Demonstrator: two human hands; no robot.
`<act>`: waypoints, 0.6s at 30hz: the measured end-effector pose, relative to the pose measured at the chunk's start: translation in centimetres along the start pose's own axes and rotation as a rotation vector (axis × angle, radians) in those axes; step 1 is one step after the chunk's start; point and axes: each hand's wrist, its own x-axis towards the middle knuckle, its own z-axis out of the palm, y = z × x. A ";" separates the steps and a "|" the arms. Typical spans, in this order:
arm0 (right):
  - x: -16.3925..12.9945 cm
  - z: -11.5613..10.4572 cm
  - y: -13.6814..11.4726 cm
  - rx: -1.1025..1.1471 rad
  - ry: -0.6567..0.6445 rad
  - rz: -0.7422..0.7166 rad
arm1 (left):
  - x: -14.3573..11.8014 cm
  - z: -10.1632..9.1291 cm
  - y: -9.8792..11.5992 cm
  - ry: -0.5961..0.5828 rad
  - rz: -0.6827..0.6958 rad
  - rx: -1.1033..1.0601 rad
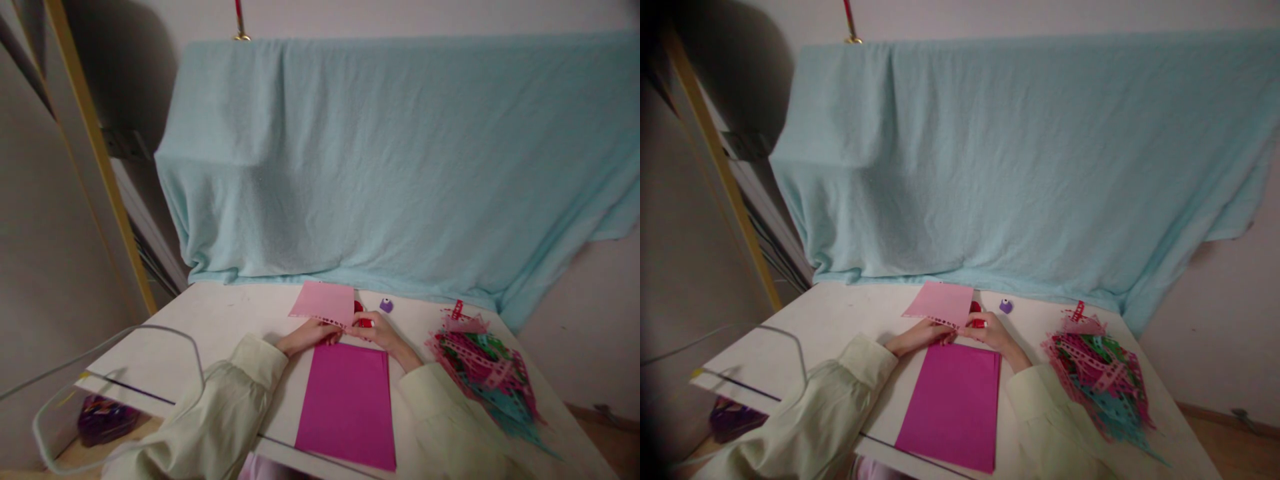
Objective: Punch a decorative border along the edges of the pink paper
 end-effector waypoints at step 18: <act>0.0 -0.4 0.6 0.018 -0.044 -0.039 | -0.4 0.5 1.1 0.037 0.067 0.108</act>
